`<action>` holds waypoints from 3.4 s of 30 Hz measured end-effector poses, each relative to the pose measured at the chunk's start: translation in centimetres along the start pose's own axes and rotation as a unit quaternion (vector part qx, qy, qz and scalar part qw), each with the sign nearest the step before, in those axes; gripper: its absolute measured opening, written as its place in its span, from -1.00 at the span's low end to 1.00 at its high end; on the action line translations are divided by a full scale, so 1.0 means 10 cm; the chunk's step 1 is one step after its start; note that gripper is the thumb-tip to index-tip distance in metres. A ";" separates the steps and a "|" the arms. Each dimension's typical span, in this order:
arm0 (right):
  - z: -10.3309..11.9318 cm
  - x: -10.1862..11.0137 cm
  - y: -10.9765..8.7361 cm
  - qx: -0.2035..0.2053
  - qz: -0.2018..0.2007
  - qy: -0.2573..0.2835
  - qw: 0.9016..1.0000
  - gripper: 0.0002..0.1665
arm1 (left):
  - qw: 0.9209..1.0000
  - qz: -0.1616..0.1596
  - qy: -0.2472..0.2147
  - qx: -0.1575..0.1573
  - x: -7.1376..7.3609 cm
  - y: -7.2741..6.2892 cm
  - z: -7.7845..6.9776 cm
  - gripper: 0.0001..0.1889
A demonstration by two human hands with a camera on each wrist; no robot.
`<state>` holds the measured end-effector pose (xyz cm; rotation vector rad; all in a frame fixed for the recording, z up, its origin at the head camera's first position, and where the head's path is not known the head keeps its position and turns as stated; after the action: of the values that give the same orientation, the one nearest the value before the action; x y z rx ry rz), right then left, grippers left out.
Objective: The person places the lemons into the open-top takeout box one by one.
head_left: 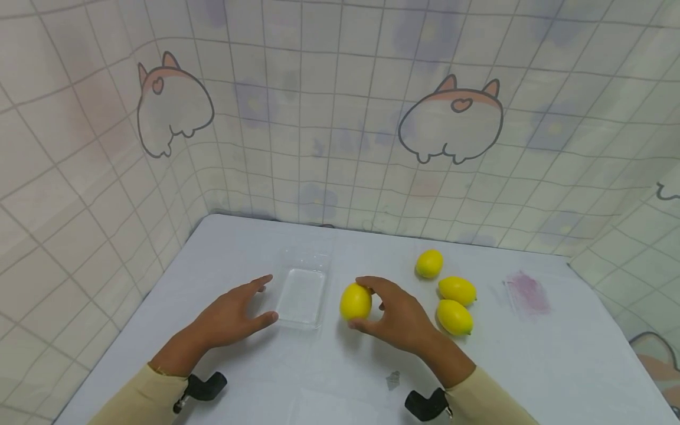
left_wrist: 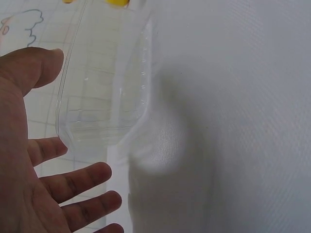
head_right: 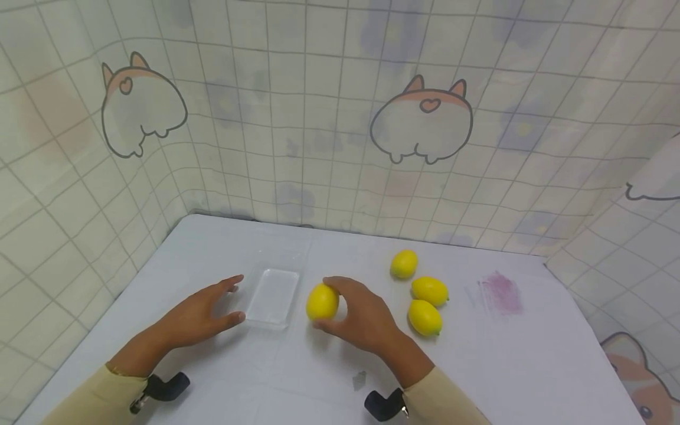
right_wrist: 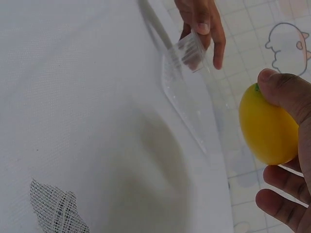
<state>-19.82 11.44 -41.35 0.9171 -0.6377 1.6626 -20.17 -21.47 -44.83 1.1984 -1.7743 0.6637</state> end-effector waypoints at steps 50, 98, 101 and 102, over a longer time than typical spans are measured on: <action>0.39 -0.30 0.33 0.070 0.043 0.045 0.996 -0.06 | 1.000 0.007 0.012 0.001 0.01 0.01 -0.02 -0.04; 0.67 -0.57 0.61 0.059 0.084 0.046 0.994 -0.04 | 1.000 0.011 0.014 0.000 -0.01 0.03 0.00 -0.06; 0.68 -0.60 0.63 0.061 0.084 0.037 0.994 -0.03 | 1.000 0.011 0.014 0.001 -0.01 0.02 0.00 -0.05; 0.68 -0.61 0.64 0.062 0.084 0.034 0.994 -0.03 | 1.000 0.011 0.013 0.001 -0.01 0.02 0.00 -0.06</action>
<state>-23.52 1.01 -42.33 0.9105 -0.5823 1.8936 -20.40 -21.37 -44.89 1.1679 -1.7677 0.6917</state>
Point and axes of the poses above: each hand's wrist, its own y-axis towards the middle knuckle, its own x-axis out of the back of the hand, z = x × y, the point moved 4 cm from there along y, towards the middle knuckle, and after that the axes turned 7 degrees about -x, right-handed, at the moved point
